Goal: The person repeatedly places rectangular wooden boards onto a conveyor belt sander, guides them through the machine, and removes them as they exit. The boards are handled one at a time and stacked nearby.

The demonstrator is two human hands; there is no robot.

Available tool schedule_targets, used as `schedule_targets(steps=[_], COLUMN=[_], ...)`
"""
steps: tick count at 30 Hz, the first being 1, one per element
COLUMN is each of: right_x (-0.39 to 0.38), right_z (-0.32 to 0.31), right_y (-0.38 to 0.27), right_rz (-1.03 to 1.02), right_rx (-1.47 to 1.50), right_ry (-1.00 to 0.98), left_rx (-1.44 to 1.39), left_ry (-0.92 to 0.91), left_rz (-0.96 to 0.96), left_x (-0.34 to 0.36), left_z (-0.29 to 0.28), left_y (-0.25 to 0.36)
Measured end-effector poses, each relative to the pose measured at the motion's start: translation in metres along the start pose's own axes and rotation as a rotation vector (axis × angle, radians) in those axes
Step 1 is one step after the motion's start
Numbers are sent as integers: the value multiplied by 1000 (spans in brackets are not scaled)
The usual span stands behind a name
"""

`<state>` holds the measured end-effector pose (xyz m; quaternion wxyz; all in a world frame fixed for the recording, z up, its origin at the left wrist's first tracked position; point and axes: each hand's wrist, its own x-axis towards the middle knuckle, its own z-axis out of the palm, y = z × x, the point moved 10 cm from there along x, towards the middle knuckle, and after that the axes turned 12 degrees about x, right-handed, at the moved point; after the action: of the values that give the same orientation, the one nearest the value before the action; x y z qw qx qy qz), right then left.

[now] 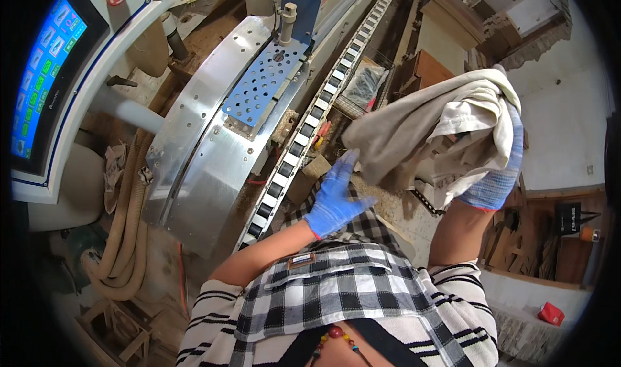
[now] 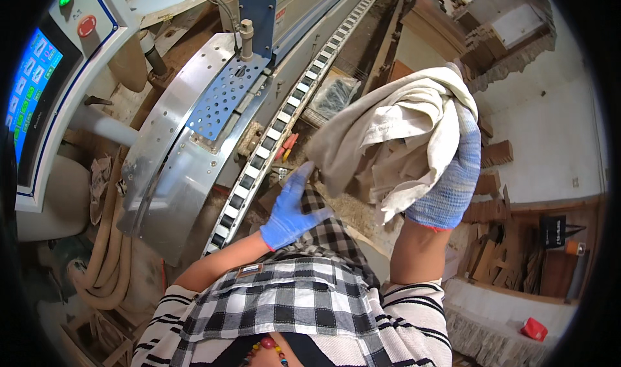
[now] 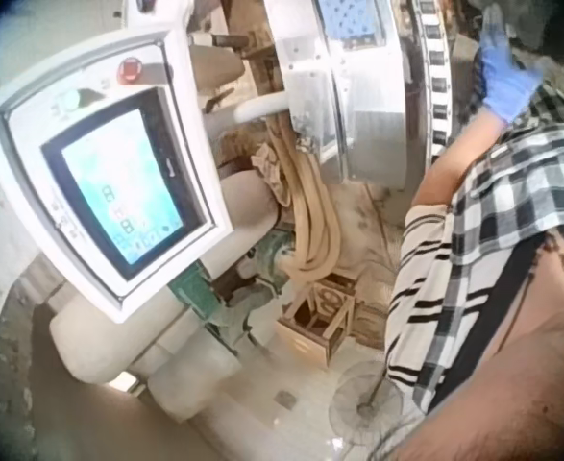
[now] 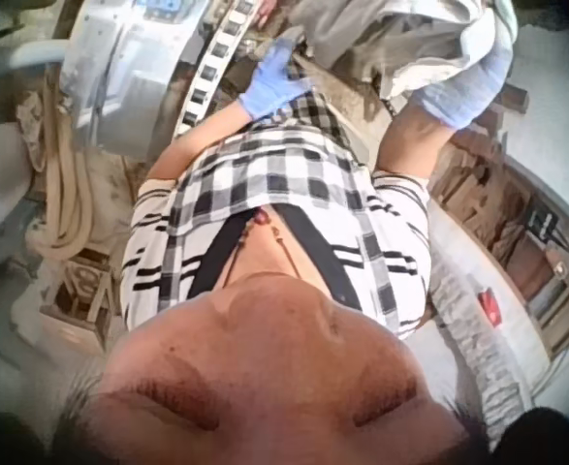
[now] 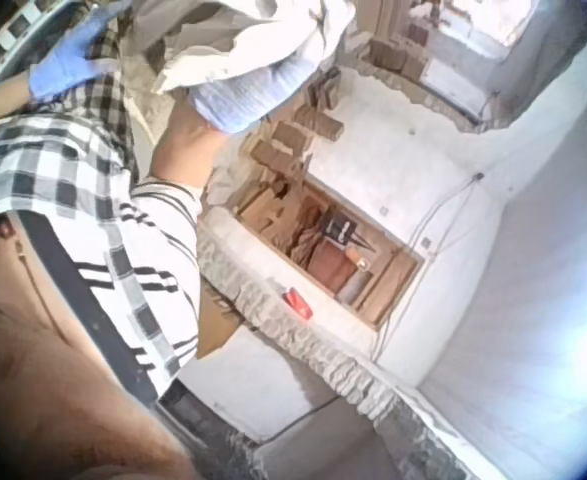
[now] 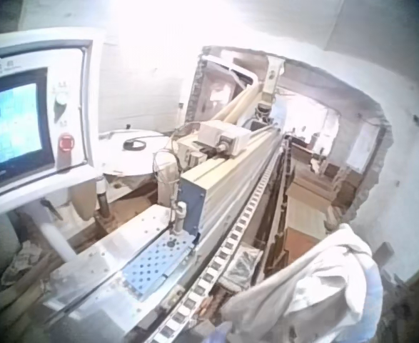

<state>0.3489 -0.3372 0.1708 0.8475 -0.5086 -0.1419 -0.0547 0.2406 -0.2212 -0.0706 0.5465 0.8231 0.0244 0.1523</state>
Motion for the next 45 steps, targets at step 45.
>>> schedule_targets(steps=[45], right_x=[-61], right_z=[-330], right_y=[159], right_rz=[-343], right_rx=[-1154], right_ry=[-722], left_rx=[941], left_ry=[157], left_rz=[-376], left_x=[-231], left_z=[38], left_y=[-110])
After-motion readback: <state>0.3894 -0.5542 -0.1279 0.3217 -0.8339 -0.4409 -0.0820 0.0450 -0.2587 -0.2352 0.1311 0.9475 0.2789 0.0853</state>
